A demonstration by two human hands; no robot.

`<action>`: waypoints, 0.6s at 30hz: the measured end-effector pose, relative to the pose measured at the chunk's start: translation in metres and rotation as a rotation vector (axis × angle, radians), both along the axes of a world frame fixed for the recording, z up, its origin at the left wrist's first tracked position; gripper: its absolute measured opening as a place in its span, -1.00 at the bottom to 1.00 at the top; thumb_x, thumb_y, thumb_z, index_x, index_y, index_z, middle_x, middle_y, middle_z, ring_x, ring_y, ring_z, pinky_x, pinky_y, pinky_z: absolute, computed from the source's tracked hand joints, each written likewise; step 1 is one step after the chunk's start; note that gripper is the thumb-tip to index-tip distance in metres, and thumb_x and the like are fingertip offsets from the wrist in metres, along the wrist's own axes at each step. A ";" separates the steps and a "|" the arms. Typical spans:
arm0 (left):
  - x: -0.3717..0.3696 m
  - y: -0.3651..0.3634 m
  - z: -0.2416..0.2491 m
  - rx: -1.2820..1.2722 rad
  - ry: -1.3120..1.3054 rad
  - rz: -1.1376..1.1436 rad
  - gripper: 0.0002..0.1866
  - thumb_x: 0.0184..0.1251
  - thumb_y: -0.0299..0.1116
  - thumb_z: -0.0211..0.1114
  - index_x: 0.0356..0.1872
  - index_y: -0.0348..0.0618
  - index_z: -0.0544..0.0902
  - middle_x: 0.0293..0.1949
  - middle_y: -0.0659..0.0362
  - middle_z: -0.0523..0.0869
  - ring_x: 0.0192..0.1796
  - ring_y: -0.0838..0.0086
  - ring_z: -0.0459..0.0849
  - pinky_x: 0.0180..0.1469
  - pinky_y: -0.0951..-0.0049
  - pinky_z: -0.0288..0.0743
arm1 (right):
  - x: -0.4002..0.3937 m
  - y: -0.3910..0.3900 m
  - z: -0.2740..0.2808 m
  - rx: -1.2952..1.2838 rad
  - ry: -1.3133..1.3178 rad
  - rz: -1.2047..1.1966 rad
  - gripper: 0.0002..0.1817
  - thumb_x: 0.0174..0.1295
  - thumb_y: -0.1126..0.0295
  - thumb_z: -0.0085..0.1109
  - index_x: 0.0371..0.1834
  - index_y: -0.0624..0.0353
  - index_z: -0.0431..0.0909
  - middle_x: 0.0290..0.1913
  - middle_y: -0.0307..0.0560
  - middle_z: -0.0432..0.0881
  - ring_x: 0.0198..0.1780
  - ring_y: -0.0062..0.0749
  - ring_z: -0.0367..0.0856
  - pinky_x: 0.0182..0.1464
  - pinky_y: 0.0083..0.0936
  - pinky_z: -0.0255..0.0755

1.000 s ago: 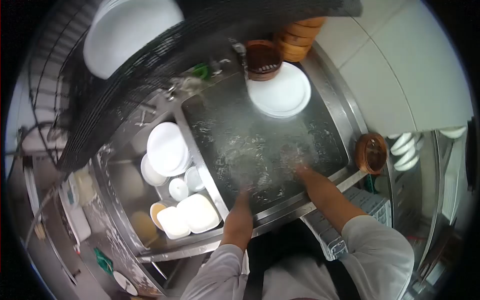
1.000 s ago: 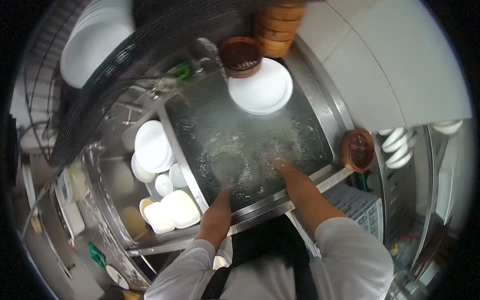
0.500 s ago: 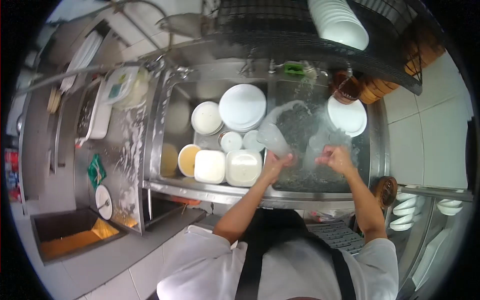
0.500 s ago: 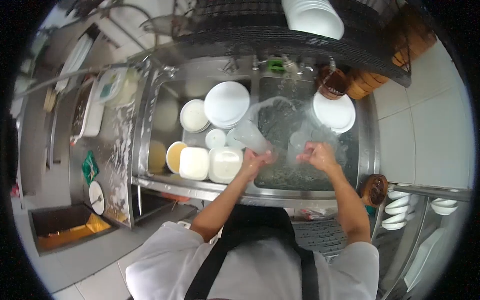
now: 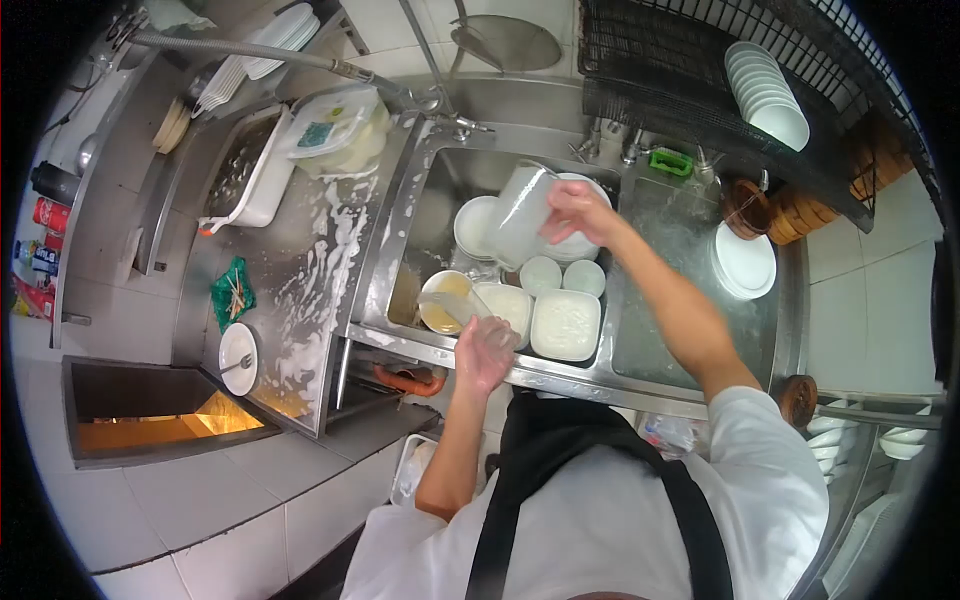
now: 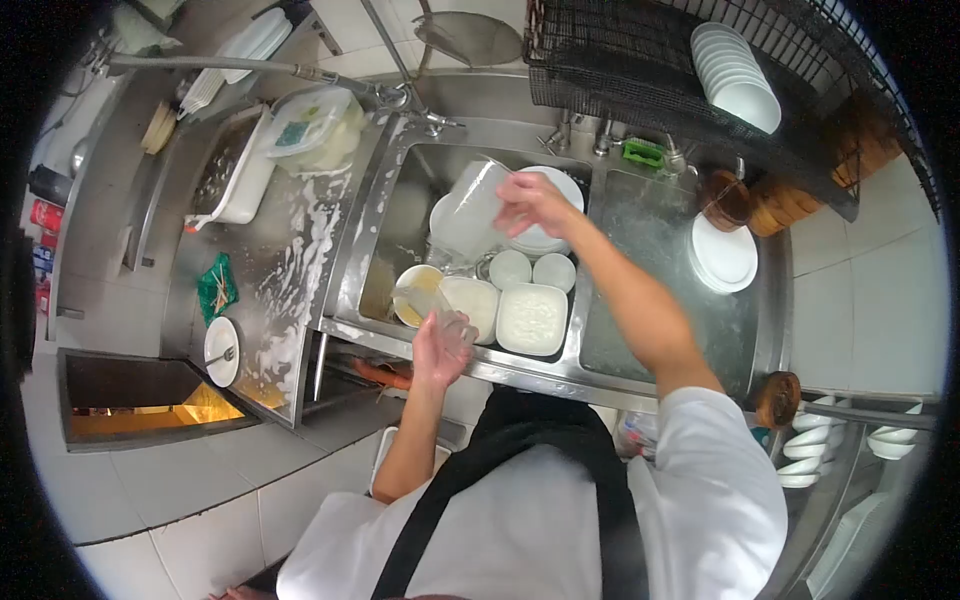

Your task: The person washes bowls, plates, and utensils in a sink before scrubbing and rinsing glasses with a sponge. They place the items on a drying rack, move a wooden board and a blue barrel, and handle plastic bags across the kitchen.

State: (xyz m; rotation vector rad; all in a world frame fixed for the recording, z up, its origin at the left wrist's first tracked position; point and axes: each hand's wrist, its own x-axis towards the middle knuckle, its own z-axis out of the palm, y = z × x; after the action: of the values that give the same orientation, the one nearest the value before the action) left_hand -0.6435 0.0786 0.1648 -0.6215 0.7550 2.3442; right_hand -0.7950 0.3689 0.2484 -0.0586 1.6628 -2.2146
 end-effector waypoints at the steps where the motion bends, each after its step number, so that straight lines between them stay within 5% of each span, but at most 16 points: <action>1: 0.002 -0.007 -0.003 0.065 0.009 -0.002 -0.47 0.40 0.14 0.13 0.05 -0.14 0.51 -0.05 0.13 0.64 -0.10 0.22 0.61 -0.32 0.41 0.42 | -0.010 -0.018 -0.008 -0.102 -0.040 -0.002 -0.62 0.26 -0.03 0.28 -0.23 0.07 0.52 -0.27 -0.05 0.65 -0.19 -0.14 0.75 -0.31 -0.26 0.63; 5: 0.018 -0.010 0.012 0.192 -0.159 0.133 -0.41 0.34 0.12 0.13 0.09 -0.24 0.57 -0.18 0.16 0.64 -0.20 0.21 0.60 -0.43 0.42 0.39 | -0.043 -0.085 -0.022 -0.505 -0.233 0.024 -0.54 0.23 -0.22 0.22 -0.23 -0.04 0.54 -0.17 0.09 0.67 -0.03 0.09 0.69 -0.07 0.18 0.53; 11: 0.023 0.008 -0.002 0.430 0.008 0.083 -0.38 0.35 0.18 0.08 0.10 -0.21 0.55 -0.25 0.19 0.61 -0.26 0.34 0.60 -0.43 0.46 0.42 | -0.060 -0.128 -0.025 -1.041 -0.233 -0.036 -0.48 0.21 -0.33 0.15 -0.38 -0.08 0.58 -0.06 0.19 0.69 -0.09 0.11 0.70 -0.15 0.04 0.61; 12: 0.021 0.018 -0.003 0.414 0.021 0.081 -0.39 0.35 0.19 0.10 0.08 -0.18 0.56 -0.25 0.19 0.61 -0.26 0.34 0.59 -0.43 0.46 0.42 | -0.054 -0.120 -0.017 -1.032 -0.233 -0.063 -0.43 0.23 -0.34 0.10 -0.47 -0.05 0.63 -0.10 0.22 0.71 -0.10 0.09 0.74 -0.17 -0.01 0.63; 18: 0.016 0.098 0.002 0.016 0.101 0.025 -0.57 0.37 0.17 0.18 -0.01 0.08 0.45 -0.23 0.22 0.58 -0.25 0.32 0.61 -0.37 0.38 0.45 | 0.040 -0.007 -0.004 -0.450 0.037 -0.352 -0.60 0.35 -0.04 0.14 -0.29 0.12 0.53 -0.21 0.05 0.69 -0.11 -0.14 0.72 -0.19 -0.12 0.66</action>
State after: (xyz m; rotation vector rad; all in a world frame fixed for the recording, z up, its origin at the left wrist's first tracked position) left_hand -0.6271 0.1763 0.1664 -0.5116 0.7759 2.4170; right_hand -0.7553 0.3615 0.2447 0.0837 1.2318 -2.8337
